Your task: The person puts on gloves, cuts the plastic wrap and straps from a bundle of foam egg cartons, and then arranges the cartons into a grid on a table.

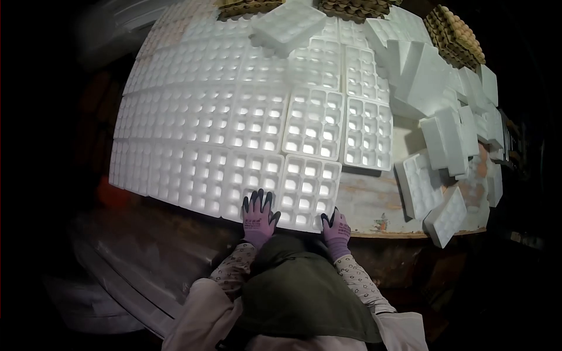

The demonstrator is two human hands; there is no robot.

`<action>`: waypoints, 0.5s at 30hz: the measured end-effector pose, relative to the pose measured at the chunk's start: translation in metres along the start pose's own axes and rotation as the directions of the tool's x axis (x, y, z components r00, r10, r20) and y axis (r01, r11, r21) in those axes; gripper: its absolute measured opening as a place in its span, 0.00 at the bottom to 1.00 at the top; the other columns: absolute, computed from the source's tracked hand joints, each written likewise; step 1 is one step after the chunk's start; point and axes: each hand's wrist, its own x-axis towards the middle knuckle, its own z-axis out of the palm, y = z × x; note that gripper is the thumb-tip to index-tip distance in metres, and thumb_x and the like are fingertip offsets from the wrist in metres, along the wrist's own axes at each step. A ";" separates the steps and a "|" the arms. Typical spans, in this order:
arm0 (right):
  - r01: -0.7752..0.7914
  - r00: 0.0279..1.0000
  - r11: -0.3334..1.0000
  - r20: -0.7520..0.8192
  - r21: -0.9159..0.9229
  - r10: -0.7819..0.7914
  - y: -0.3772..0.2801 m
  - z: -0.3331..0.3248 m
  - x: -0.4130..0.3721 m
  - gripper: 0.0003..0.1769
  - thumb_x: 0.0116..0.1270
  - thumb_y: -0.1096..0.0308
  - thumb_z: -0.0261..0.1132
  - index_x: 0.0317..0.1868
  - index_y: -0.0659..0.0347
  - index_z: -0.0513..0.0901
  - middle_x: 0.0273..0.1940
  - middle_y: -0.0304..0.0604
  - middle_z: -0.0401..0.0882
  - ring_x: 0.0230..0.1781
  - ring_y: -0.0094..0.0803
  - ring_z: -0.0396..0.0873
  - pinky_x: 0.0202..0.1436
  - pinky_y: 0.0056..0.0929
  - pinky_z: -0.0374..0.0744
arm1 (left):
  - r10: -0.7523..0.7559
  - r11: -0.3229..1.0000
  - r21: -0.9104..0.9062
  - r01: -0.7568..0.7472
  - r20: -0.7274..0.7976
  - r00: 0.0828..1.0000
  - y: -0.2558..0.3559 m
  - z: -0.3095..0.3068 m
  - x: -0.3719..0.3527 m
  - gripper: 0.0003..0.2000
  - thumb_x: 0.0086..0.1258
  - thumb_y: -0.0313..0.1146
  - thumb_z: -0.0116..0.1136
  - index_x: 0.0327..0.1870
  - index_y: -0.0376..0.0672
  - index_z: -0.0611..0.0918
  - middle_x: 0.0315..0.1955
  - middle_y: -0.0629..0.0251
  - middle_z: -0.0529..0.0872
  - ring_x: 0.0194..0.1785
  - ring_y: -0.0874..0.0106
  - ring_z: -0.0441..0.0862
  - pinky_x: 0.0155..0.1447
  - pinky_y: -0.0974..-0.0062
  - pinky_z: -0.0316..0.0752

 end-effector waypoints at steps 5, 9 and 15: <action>0.092 0.987 0.996 -0.131 0.021 -0.088 0.026 -0.031 0.018 0.36 0.65 0.45 0.67 0.67 0.57 0.74 0.58 0.53 0.79 0.56 0.50 0.79 0.60 0.45 0.77 | 0.210 0.976 -0.066 -0.207 0.048 0.977 0.023 -0.007 0.003 0.37 0.66 0.53 0.60 0.75 0.47 0.67 0.75 0.48 0.61 0.78 0.48 0.55 0.80 0.40 0.44; -0.380 0.757 0.885 -0.640 -0.270 0.130 0.121 -0.140 0.094 0.47 0.58 0.50 0.73 0.76 0.53 0.63 0.74 0.50 0.63 0.74 0.48 0.62 0.75 0.51 0.62 | 0.344 0.939 -0.079 -0.336 0.147 0.927 0.044 -0.011 0.005 0.36 0.65 0.59 0.60 0.73 0.54 0.71 0.74 0.51 0.63 0.78 0.49 0.56 0.80 0.41 0.43; -0.271 0.832 0.906 -0.552 -0.324 0.051 0.161 -0.158 0.072 0.28 0.59 0.66 0.70 0.62 0.51 0.79 0.47 0.46 0.82 0.49 0.45 0.80 0.52 0.44 0.79 | 0.376 0.927 -0.073 -0.369 0.210 0.903 0.049 -0.007 0.009 0.36 0.65 0.59 0.60 0.74 0.57 0.70 0.73 0.55 0.66 0.78 0.53 0.58 0.80 0.43 0.46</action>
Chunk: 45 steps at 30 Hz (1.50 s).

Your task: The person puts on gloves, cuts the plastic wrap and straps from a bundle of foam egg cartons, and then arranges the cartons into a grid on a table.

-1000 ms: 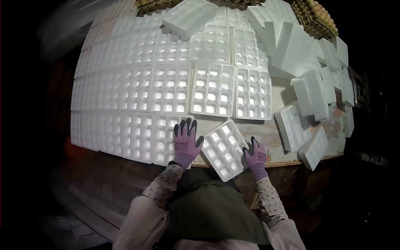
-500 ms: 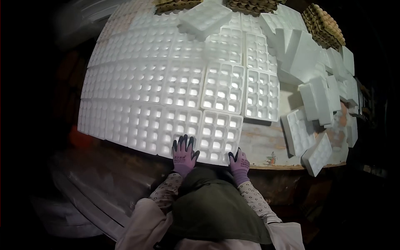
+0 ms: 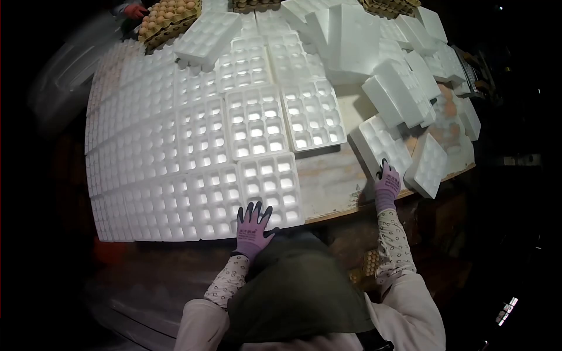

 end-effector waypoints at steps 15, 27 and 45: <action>0.186 0.887 0.781 0.239 0.597 -0.394 -0.153 -0.005 -0.156 0.24 0.64 0.63 0.66 0.60 0.59 0.78 0.51 0.53 0.79 0.50 0.51 0.79 0.54 0.44 0.80 | 0.011 0.998 -0.067 -0.009 0.035 0.999 0.000 -0.004 0.001 0.34 0.64 0.54 0.63 0.72 0.55 0.73 0.70 0.53 0.69 0.75 0.51 0.61 0.79 0.41 0.47; -0.045 0.980 0.999 -0.195 0.002 0.044 0.007 -0.043 0.134 0.40 0.58 0.58 0.72 0.73 0.49 0.70 0.67 0.48 0.71 0.68 0.47 0.67 0.73 0.49 0.64 | 0.186 0.949 -0.185 -0.254 -0.321 0.929 0.130 -0.053 0.157 0.35 0.63 0.47 0.66 0.71 0.46 0.72 0.68 0.50 0.70 0.72 0.49 0.65 0.77 0.44 0.54; 0.289 0.957 0.765 -0.154 0.575 -0.246 0.166 -0.084 0.162 0.26 0.56 0.59 0.73 0.56 0.55 0.86 0.36 0.43 0.83 0.41 0.42 0.80 0.50 0.42 0.76 | 0.320 0.941 0.149 -0.304 -0.101 0.942 0.362 -0.006 0.288 0.22 0.69 0.32 0.50 0.64 0.59 0.79 0.37 0.67 0.81 0.48 0.66 0.80 0.79 0.49 0.58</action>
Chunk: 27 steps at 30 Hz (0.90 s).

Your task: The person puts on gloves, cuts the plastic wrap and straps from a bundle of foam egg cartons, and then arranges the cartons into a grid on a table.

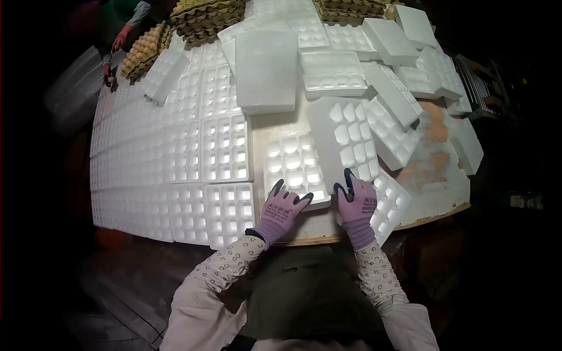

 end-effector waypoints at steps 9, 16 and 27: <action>0.140 0.962 0.954 0.263 -0.265 -0.068 0.001 0.087 0.059 0.24 0.64 0.56 0.67 0.59 0.54 0.79 0.45 0.44 0.80 0.44 0.41 0.81 0.48 0.40 0.80 | -0.207 0.959 0.202 0.200 0.013 0.978 -0.067 0.034 0.052 0.20 0.72 0.30 0.49 0.63 0.57 0.79 0.40 0.64 0.82 0.49 0.65 0.79 0.80 0.53 0.55; 0.008 0.952 0.984 0.302 -0.179 0.047 0.004 0.110 0.055 0.21 0.67 0.60 0.65 0.59 0.56 0.78 0.45 0.48 0.80 0.48 0.45 0.81 0.49 0.42 0.82 | -0.263 0.954 0.136 0.266 -0.037 0.964 -0.073 0.052 0.034 0.23 0.69 0.28 0.50 0.65 0.56 0.78 0.37 0.63 0.80 0.47 0.63 0.78 0.78 0.54 0.59; -0.322 0.945 0.765 -0.141 -0.558 0.295 0.131 0.043 0.077 0.39 0.58 0.54 0.73 0.69 0.56 0.72 0.69 0.53 0.68 0.70 0.49 0.66 0.71 0.47 0.68 | -0.258 0.935 -0.272 0.227 -0.084 0.962 -0.037 0.041 0.027 0.31 0.60 0.42 0.64 0.68 0.49 0.75 0.61 0.52 0.76 0.66 0.53 0.71 0.76 0.47 0.57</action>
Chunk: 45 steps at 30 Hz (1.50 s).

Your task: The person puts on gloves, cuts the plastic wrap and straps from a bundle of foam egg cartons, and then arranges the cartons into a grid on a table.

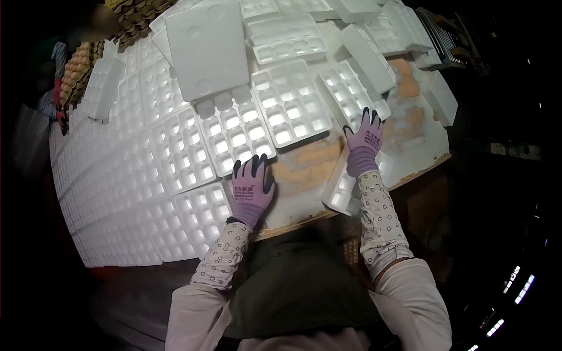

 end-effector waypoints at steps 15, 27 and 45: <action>0.190 0.955 0.982 -0.234 0.019 -0.180 0.057 -0.022 0.127 0.38 0.61 0.51 0.69 0.71 0.51 0.71 0.60 0.55 0.77 0.61 0.48 0.77 0.65 0.44 0.76 | 0.527 0.842 -0.217 -0.494 0.137 0.839 0.140 0.095 -0.074 0.11 0.67 0.36 0.55 0.49 0.51 0.83 0.51 0.58 0.80 0.56 0.59 0.80 0.72 0.51 0.70; 0.818 0.538 0.405 -0.294 0.408 -0.790 0.147 -0.119 -0.110 0.29 0.53 0.52 0.77 0.51 0.59 0.85 0.29 0.37 0.78 0.30 0.35 0.78 0.38 0.37 0.73 | -0.295 0.931 0.222 0.291 -0.016 0.955 0.123 0.058 -0.211 0.18 0.57 0.28 0.63 0.51 0.52 0.83 0.48 0.58 0.80 0.51 0.57 0.80 0.74 0.47 0.63; 0.328 0.795 0.439 0.007 0.836 -0.607 -0.130 -0.069 0.008 0.43 0.58 0.48 0.75 0.68 0.64 0.72 0.58 0.56 0.76 0.59 0.46 0.76 0.64 0.43 0.75 | -0.463 0.876 -0.080 0.475 -0.410 0.786 0.024 -0.019 -0.096 0.30 0.62 0.37 0.63 0.68 0.44 0.73 0.66 0.50 0.74 0.70 0.53 0.69 0.77 0.51 0.59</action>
